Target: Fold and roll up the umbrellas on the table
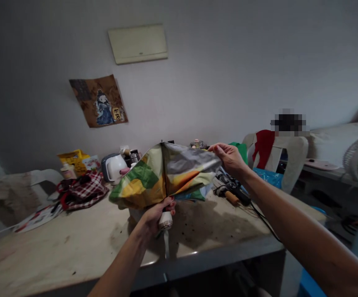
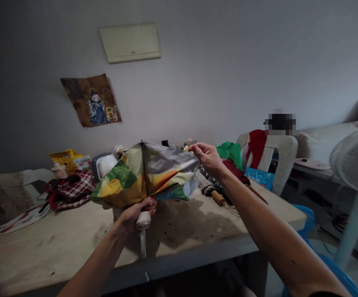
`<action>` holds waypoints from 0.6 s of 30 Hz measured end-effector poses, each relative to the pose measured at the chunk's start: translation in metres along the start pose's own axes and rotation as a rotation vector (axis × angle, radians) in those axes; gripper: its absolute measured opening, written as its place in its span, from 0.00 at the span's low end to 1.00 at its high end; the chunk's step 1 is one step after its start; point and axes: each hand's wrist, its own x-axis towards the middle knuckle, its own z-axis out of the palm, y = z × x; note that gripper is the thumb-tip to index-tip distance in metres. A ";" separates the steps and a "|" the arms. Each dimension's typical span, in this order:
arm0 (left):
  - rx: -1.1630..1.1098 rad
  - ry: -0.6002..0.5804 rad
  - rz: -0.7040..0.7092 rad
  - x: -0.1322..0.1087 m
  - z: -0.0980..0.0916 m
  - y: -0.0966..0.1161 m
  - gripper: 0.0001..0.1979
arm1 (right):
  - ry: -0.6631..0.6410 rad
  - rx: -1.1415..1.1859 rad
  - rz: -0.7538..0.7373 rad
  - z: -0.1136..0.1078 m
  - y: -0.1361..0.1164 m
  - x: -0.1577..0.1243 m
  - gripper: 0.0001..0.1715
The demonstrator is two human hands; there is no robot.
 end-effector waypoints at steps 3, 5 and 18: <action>-0.002 0.004 -0.016 0.002 0.004 -0.003 0.12 | -0.056 0.008 0.023 0.013 0.002 -0.005 0.24; 0.015 0.000 -0.035 0.003 0.005 -0.005 0.12 | -0.089 0.092 0.085 0.020 0.002 -0.006 0.24; 0.056 0.021 0.002 0.000 0.020 -0.001 0.10 | 0.098 0.308 0.049 0.017 -0.010 -0.001 0.26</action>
